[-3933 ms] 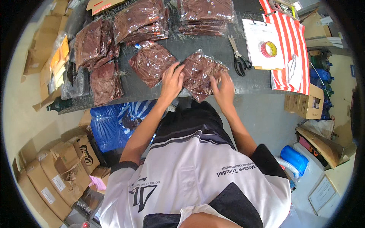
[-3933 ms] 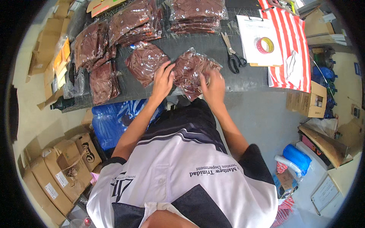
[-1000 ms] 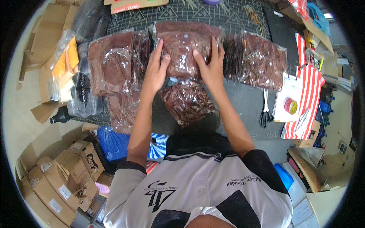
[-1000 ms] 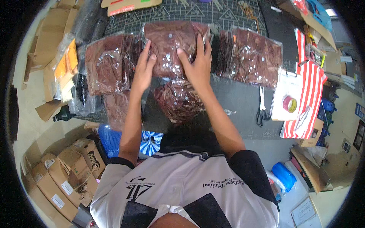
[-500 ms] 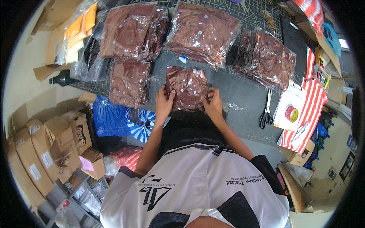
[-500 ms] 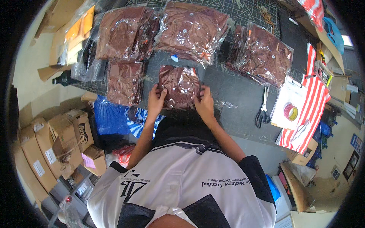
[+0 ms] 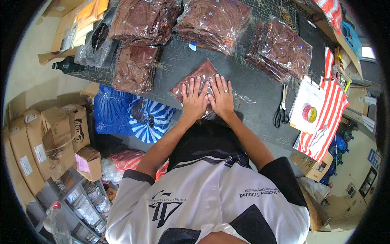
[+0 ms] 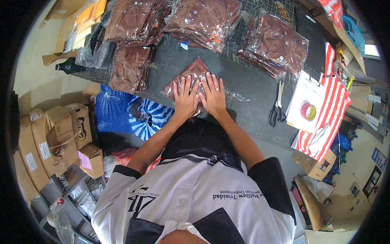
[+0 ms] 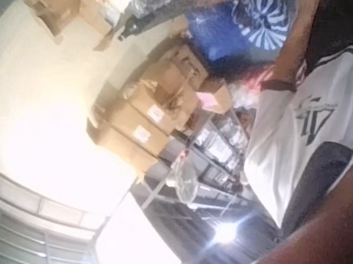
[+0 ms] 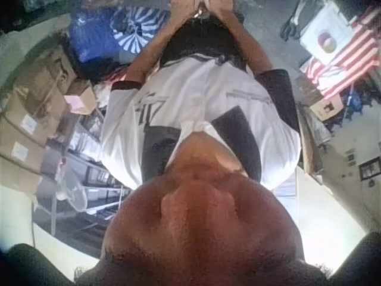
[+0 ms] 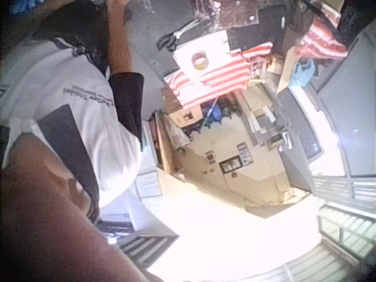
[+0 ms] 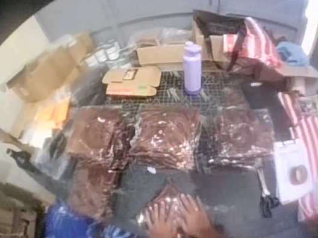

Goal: The person folds brown shirts and places them into clear plastic bags on a cluttered work table. They repeatedly pick up shirts, fold them, and seal them in bags, stacking the packaged items. The person then walks through a doorway into another room and picks up a mop.

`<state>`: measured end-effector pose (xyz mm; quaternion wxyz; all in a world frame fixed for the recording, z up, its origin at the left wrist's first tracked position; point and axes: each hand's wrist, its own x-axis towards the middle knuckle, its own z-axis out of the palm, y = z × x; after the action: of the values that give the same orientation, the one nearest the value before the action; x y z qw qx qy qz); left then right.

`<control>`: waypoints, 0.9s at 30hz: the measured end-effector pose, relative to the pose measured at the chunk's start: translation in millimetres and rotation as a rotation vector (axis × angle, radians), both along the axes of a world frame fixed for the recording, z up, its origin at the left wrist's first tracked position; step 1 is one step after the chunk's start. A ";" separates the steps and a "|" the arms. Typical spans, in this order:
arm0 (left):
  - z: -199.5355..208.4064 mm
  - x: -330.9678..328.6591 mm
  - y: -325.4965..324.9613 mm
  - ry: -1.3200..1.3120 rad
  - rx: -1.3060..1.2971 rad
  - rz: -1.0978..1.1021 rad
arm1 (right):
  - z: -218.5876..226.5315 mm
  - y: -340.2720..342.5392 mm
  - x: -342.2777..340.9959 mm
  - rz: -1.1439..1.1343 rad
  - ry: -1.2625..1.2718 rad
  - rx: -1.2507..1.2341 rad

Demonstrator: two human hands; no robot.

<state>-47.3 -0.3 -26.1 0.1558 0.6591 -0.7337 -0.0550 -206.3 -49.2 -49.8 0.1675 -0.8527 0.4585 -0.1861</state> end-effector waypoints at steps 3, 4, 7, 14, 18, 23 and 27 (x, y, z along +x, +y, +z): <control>-8.7 -0.7 -2.1 -0.046 0.013 -0.011 | -6.3 2.3 -0.2 -0.038 -0.008 -0.018; -10.8 0.0 -1.5 -0.047 0.001 -0.009 | -4.3 2.8 0.1 -0.034 -0.006 -0.028; -11.9 1.6 0.7 -0.032 -0.002 -0.003 | 1.3 4.5 1.5 -0.028 0.007 -0.066; -1.8 10.5 0.7 0.044 -0.018 0.127 | 15.8 -28.2 13.5 0.028 -0.095 -0.133; 3.3 -11.2 10.0 0.000 -0.009 0.235 | 5.4 -44.2 9.0 0.162 -0.040 -0.173; -13.7 -10.4 20.2 -0.016 0.006 0.215 | -3.2 -30.1 7.3 0.144 -0.015 -0.070; -16.2 -9.1 21.7 -0.018 0.010 0.201 | -0.5 -25.1 8.6 0.133 -0.035 -0.042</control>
<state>-56.4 21.4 -42.2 0.1507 0.7306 -0.6649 -0.0369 -197.7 -74.4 -50.3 0.1696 -0.8811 0.3939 -0.1993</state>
